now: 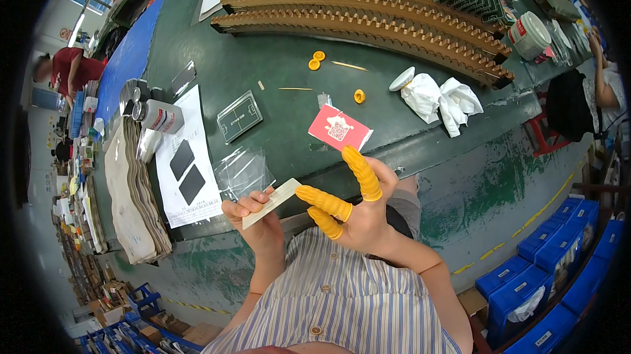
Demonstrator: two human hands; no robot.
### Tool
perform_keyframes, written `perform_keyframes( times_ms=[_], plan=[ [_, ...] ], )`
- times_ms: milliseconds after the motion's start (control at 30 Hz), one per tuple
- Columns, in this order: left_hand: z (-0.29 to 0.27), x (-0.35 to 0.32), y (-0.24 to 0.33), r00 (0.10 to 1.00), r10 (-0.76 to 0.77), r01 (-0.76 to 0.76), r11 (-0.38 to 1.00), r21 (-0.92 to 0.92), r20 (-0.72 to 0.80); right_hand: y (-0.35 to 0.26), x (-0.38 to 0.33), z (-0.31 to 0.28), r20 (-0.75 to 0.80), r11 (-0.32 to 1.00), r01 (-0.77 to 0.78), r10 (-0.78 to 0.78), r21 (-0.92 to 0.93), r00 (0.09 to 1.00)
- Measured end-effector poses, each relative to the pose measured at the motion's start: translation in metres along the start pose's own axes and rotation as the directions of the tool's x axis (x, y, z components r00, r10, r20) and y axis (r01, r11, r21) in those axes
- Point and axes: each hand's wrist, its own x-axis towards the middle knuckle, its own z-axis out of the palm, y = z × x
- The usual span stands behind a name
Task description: The person cleans small rectangular cards by hand using a white cloth. They wipe both sides of each card, flip them over, and place the cleaned cards into a stack on the table. The process is repeated for multiple cards.
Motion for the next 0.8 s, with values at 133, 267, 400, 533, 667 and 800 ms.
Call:
perform_keyframes(
  times_ms=[133,267,400,533,667,800],
  plan=[
    [0.0041,0.0016,0.0028,0.998,-0.055,0.053,0.997,-0.063,-0.038,0.0062,-0.0008,0.0011,0.039,0.999,0.019,-0.02,0.026,0.999],
    [0.0047,0.0015,0.0034,0.982,-0.174,0.157,0.968,-0.197,-0.07,0.0077,-0.0001,0.0014,0.037,0.994,0.001,-0.005,0.106,0.999],
    [0.0088,-0.0019,0.0021,0.929,-0.359,0.309,0.886,-0.346,-0.088,0.0045,0.0017,-0.0004,-0.004,0.976,-0.009,0.01,0.216,1.0],
    [0.0095,-0.0044,-0.0028,0.923,-0.384,0.346,0.84,-0.419,-0.008,0.0053,0.0046,-0.0026,0.037,0.973,0.034,-0.044,0.227,0.998],
    [0.0104,-0.0042,-0.0042,0.929,-0.367,0.352,0.826,-0.441,0.055,0.0059,0.0036,-0.0012,0.025,0.968,0.017,-0.024,0.251,0.999],
    [0.0106,-0.0048,-0.004,0.909,-0.415,0.379,0.777,-0.504,0.043,0.007,0.0009,0.0018,-0.006,0.96,-0.016,0.018,0.278,1.0]
  ],
)
